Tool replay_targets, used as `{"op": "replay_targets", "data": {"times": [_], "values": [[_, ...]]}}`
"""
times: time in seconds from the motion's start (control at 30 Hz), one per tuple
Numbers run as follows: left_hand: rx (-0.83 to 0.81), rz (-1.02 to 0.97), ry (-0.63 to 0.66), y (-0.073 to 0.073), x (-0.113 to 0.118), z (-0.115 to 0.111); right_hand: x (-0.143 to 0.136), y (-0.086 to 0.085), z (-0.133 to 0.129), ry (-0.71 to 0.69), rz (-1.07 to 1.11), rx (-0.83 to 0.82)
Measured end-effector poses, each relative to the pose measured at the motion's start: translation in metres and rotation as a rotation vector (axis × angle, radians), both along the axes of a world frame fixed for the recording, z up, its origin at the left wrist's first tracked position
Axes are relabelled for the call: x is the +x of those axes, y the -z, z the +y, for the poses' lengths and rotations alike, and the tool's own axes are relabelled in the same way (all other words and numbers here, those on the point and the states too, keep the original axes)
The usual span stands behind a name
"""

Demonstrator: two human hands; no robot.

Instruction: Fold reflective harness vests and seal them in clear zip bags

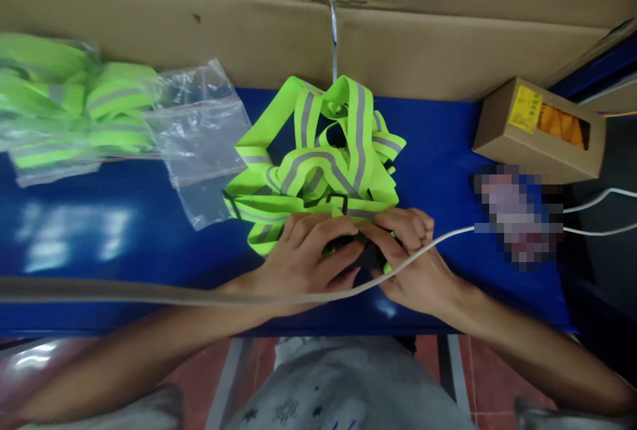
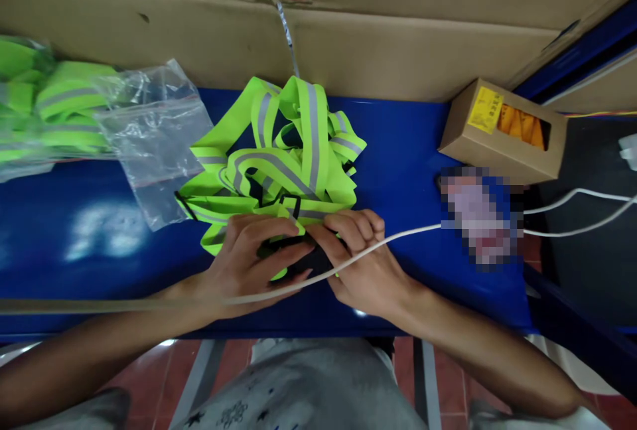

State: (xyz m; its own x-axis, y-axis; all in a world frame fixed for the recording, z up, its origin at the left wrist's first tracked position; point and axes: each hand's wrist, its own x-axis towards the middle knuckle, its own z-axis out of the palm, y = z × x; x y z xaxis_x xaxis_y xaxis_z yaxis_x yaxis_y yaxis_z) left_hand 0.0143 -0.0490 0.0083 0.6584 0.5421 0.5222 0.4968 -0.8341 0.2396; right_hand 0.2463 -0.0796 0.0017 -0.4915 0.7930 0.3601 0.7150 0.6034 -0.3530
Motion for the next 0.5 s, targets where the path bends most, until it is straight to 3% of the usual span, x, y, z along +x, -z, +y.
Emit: {"op": "replay_targets", "data": {"times": [0.17, 0.3, 0.5], "values": [[-0.034, -0.074, 0.094, 0.0, -0.001, 0.0, -0.001, -0.004, -0.001, -0.013, -0.004, -0.021], [-0.025, -0.054, 0.077, -0.004, -0.005, 0.005, 0.005, -0.003, 0.002, 0.022, -0.031, -0.019], [-0.031, -0.137, -0.103, -0.022, -0.018, 0.022, 0.025, -0.009, 0.015, 0.226, 0.112, 0.0]]}}
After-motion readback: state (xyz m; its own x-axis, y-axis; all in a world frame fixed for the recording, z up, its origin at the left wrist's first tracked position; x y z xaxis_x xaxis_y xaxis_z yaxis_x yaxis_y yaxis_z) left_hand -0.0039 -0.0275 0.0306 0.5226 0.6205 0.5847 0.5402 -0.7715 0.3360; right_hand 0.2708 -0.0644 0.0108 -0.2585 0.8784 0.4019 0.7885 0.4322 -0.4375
